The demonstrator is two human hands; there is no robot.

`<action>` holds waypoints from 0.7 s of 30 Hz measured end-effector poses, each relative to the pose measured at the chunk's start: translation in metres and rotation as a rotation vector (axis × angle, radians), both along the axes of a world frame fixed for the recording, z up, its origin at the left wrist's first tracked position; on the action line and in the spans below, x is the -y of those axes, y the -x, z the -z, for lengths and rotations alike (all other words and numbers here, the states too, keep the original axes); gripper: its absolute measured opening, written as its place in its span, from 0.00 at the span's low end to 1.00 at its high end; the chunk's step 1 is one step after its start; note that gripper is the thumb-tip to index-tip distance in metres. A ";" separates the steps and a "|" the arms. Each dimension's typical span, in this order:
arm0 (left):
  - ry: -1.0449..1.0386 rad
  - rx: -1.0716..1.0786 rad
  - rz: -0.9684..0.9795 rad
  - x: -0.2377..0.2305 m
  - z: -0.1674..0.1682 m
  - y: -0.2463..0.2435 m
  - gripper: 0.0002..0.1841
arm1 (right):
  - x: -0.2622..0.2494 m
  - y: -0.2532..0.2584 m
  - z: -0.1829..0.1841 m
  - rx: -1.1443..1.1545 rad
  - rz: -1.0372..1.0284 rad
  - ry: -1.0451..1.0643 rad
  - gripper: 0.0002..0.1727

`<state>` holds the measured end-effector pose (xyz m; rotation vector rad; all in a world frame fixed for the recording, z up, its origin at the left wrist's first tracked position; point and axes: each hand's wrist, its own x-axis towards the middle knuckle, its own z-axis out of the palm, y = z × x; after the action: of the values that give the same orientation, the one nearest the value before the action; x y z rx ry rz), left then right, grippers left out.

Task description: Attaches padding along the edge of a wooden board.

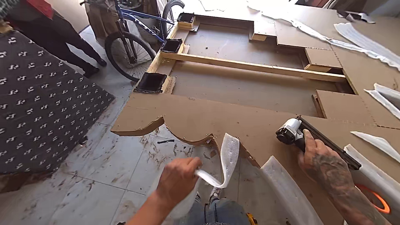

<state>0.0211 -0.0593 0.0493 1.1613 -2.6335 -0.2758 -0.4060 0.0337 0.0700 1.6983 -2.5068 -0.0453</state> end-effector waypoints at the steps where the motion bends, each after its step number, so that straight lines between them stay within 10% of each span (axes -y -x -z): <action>1: 0.010 0.044 0.063 0.013 -0.007 0.004 0.07 | -0.001 -0.001 0.003 -0.005 -0.002 0.012 0.39; 15: -0.102 0.068 0.310 0.047 0.024 -0.008 0.11 | -0.004 -0.017 0.007 -0.044 0.141 0.082 0.39; 21: -0.357 0.041 0.406 0.048 0.007 -0.033 0.12 | -0.053 -0.149 -0.041 0.185 0.120 0.219 0.26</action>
<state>0.0541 -0.1069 0.0425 0.7069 -2.9186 -0.8327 -0.2568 0.0865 0.1110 1.5291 -2.6249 0.3789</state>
